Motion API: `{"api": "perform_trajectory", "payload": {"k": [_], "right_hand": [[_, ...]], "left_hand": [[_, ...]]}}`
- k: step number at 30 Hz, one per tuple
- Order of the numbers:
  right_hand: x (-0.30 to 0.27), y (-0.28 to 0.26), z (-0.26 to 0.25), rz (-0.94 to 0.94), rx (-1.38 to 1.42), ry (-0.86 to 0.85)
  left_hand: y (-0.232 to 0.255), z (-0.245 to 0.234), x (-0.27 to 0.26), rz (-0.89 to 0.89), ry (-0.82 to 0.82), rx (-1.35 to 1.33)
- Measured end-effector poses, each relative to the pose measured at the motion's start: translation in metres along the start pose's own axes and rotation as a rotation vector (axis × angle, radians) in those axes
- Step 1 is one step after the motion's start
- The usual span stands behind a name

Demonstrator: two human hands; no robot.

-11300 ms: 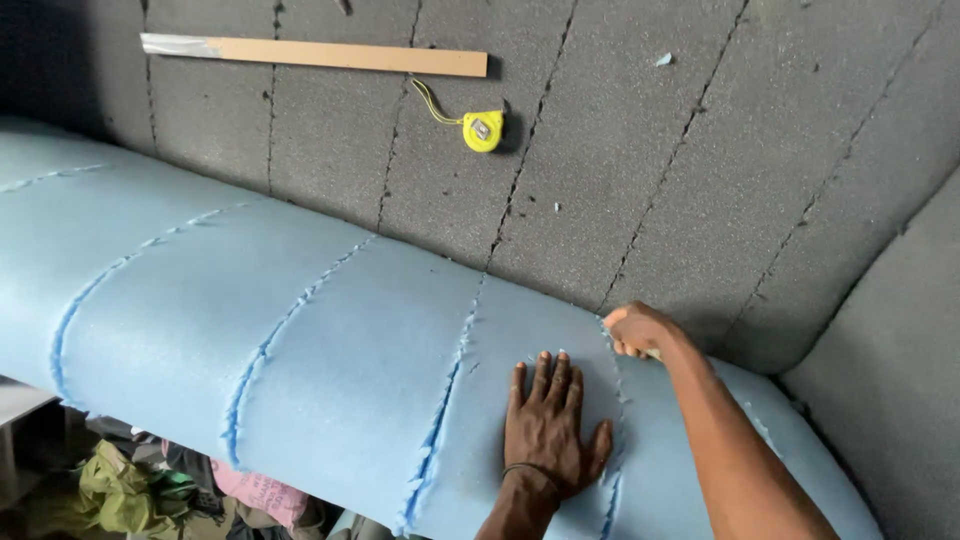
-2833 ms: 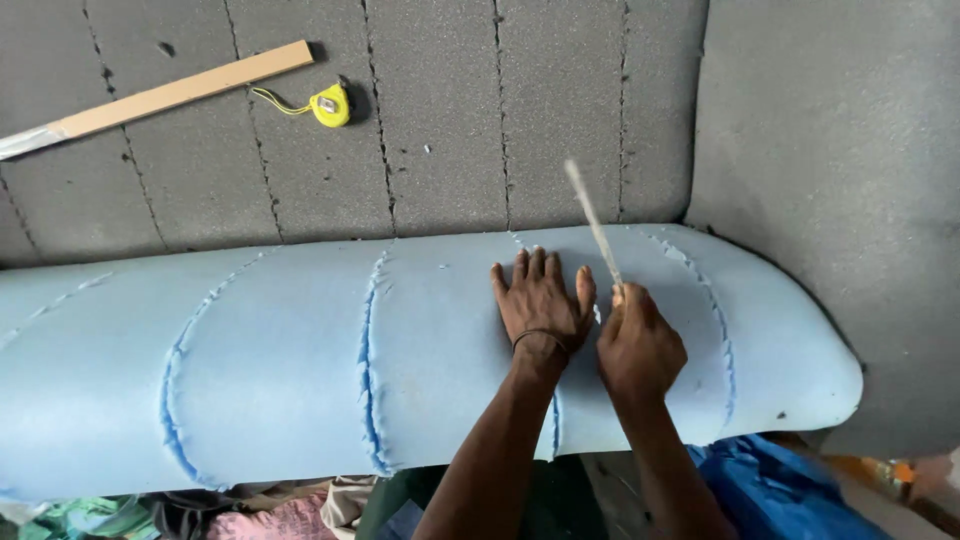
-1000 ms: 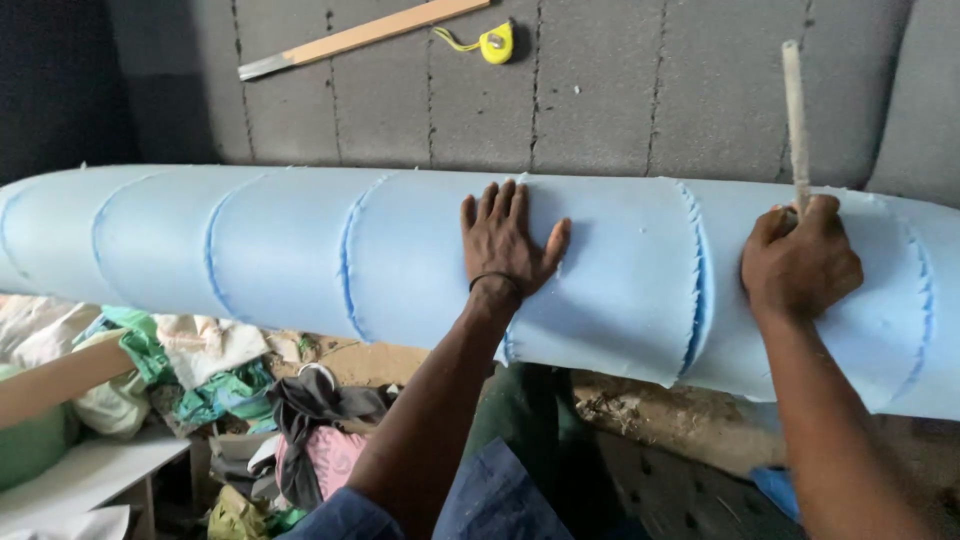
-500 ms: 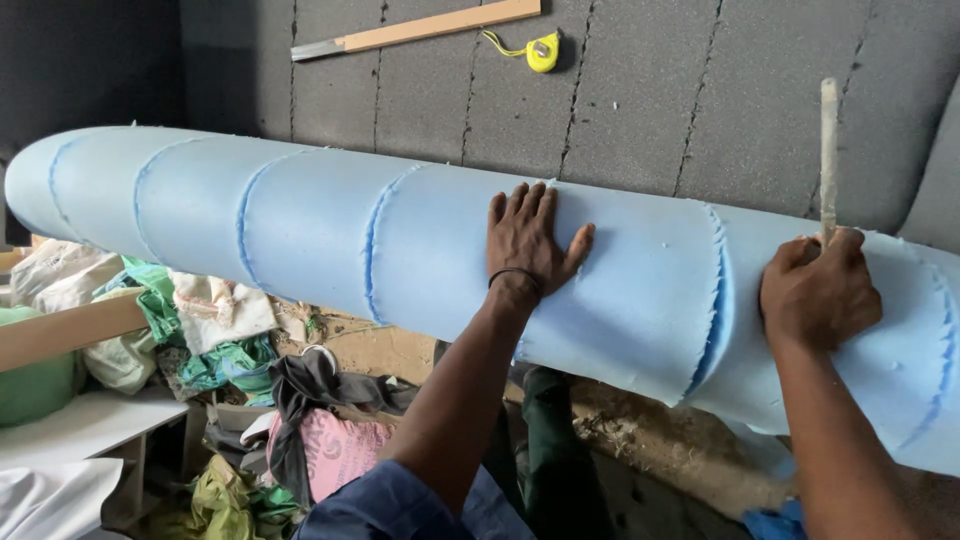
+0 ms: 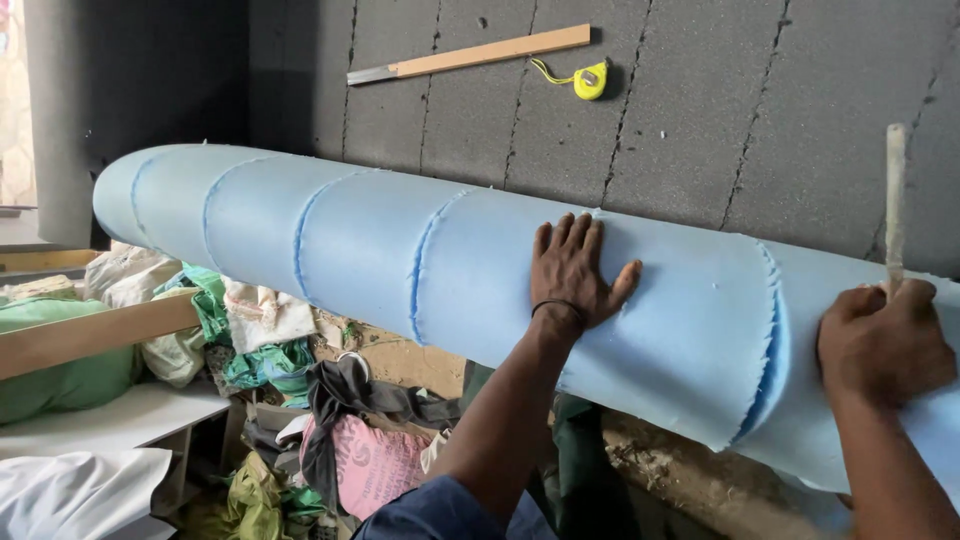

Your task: Cutting and shaping blue foam padding for a sofa using a hand saw blade

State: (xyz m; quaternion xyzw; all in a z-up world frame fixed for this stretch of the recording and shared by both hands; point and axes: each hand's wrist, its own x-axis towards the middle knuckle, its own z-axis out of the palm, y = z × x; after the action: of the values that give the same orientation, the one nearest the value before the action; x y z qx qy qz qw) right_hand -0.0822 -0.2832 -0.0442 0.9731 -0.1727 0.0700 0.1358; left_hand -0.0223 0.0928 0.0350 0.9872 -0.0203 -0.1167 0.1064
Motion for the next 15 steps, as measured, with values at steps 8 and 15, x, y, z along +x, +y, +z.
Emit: {"api": "perform_trajectory", "payload": {"k": [8,15], "right_hand": [[-0.015,0.023,0.049,-0.138,-0.076,0.148],[-0.03,0.044,0.108,-0.131,0.28,-0.09]], "left_hand": [[0.002,-0.004,-0.002,0.006,0.005,-0.052],[0.004,-0.008,-0.003,-0.002,-0.005,-0.115]]}}
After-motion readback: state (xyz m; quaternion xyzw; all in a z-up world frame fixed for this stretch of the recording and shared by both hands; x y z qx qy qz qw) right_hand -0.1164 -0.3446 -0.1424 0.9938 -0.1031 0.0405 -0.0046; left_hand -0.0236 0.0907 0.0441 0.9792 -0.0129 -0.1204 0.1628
